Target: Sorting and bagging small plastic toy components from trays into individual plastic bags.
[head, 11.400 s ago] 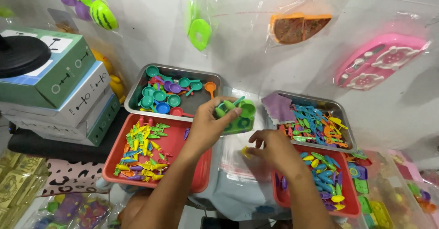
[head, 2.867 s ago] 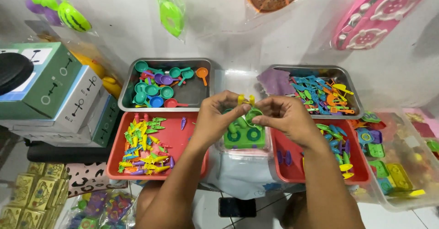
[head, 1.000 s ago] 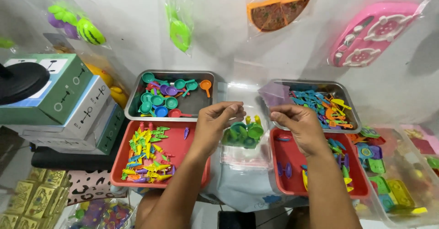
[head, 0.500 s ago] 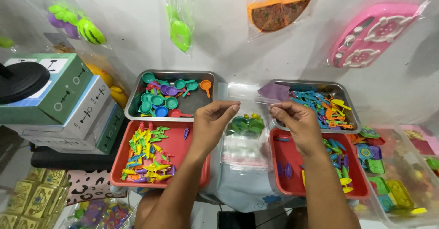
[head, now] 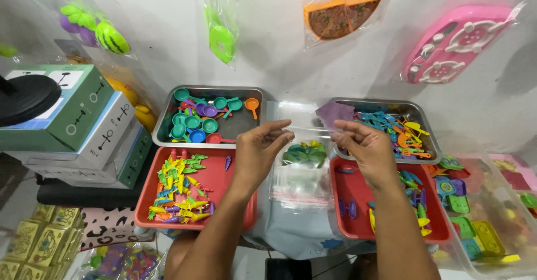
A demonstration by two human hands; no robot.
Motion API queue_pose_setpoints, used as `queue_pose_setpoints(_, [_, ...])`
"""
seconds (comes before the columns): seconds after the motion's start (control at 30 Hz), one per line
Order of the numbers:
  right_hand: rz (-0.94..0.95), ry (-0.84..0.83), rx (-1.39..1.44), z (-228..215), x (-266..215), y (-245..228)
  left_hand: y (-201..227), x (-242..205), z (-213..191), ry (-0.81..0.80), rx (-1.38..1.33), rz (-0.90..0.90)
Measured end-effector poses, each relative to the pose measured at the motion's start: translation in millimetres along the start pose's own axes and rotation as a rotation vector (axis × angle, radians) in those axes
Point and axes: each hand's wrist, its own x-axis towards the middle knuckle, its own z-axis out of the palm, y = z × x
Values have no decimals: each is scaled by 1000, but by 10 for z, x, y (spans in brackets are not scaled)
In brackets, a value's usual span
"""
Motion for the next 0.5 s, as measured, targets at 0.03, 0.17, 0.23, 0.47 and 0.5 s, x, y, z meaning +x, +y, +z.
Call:
queue_pose_setpoints(0.03, [0, 1, 0, 6, -11, -14, 7, -3, 1, -1, 0, 0])
queue_pose_setpoints(0.17, [10, 14, -69, -7, -6, 24, 5, -5, 19, 36, 23, 52])
queue_pose_setpoints(0.23, [-9, 18, -100, -13, 2, 28, 23, -7, 9, 67, 58, 116])
queue_pose_setpoints(0.47, [-81, -76, -95, 25, 14, 31, 106, -33, 69, 42, 15, 200])
queue_pose_setpoints(0.5, [-42, -123, 7, 3, 24, 98, 88, -48, 104, 56, -40, 199])
